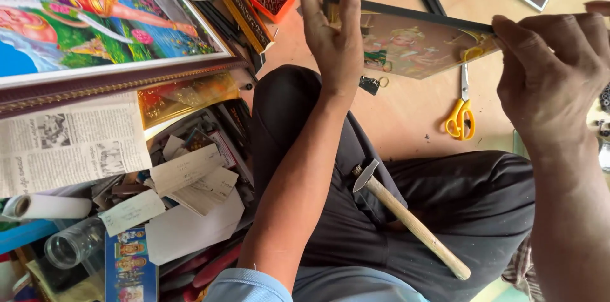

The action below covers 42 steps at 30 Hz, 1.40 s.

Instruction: Assembling a picture into a frame and securing it using small nails and a hammer.

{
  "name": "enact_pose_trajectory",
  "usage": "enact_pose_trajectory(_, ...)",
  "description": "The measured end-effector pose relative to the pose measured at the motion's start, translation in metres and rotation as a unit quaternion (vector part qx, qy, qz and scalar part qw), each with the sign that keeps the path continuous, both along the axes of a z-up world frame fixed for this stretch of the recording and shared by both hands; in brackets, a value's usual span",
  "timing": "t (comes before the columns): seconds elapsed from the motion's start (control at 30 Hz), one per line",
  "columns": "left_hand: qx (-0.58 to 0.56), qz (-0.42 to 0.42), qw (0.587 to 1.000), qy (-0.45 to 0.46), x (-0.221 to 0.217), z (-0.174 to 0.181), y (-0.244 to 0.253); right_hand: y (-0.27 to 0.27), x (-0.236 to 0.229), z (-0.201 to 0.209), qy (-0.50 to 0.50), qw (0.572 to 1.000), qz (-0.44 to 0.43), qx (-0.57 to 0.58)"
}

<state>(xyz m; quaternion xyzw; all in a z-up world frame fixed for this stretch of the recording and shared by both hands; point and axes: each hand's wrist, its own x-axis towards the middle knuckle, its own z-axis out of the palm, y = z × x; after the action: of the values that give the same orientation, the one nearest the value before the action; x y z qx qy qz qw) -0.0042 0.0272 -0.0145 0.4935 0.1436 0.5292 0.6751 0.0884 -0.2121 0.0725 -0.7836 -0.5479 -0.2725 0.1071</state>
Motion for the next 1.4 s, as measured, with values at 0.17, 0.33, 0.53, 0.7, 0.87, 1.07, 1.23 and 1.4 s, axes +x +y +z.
enact_pose_trajectory(0.17,0.081,0.023,0.996,0.026,0.008,0.004,-0.005,-0.021,0.024,-0.020,0.015,1.000,-0.010,-0.010)
enact_pose_trajectory(0.33,0.090,-0.016,0.995,0.036,0.013,-0.005,-0.007,-0.022,0.020,-0.023,0.076,0.997,-0.012,0.019)
enact_pose_trajectory(0.53,0.013,-0.038,0.998,0.046,0.015,-0.017,-0.020,-0.030,0.009,-0.030,0.206,0.977,-0.002,0.057)
enact_pose_trajectory(0.7,0.104,0.054,0.988,0.103,-0.004,0.026,-0.016,-0.013,-0.002,-0.012,0.186,0.982,-0.014,0.044)
enact_pose_trajectory(0.87,0.350,0.165,0.896,0.217,-0.002,0.063,-0.028,-0.010,0.002,-0.012,0.197,0.978,-0.007,0.061)
enact_pose_trajectory(1.07,0.552,-0.025,0.823,0.134,0.072,0.026,-0.078,-0.010,0.005,-0.027,0.237,0.969,-0.033,0.063)
enact_pose_trajectory(1.23,0.548,-0.091,0.812,0.180,0.089,0.005,-0.087,-0.017,-0.012,-0.029,-0.030,0.994,-0.106,-0.010)
enact_pose_trajectory(1.4,0.545,-0.133,0.798,0.223,0.088,0.019,-0.076,-0.037,-0.028,-0.126,-0.003,0.997,-0.080,0.003)
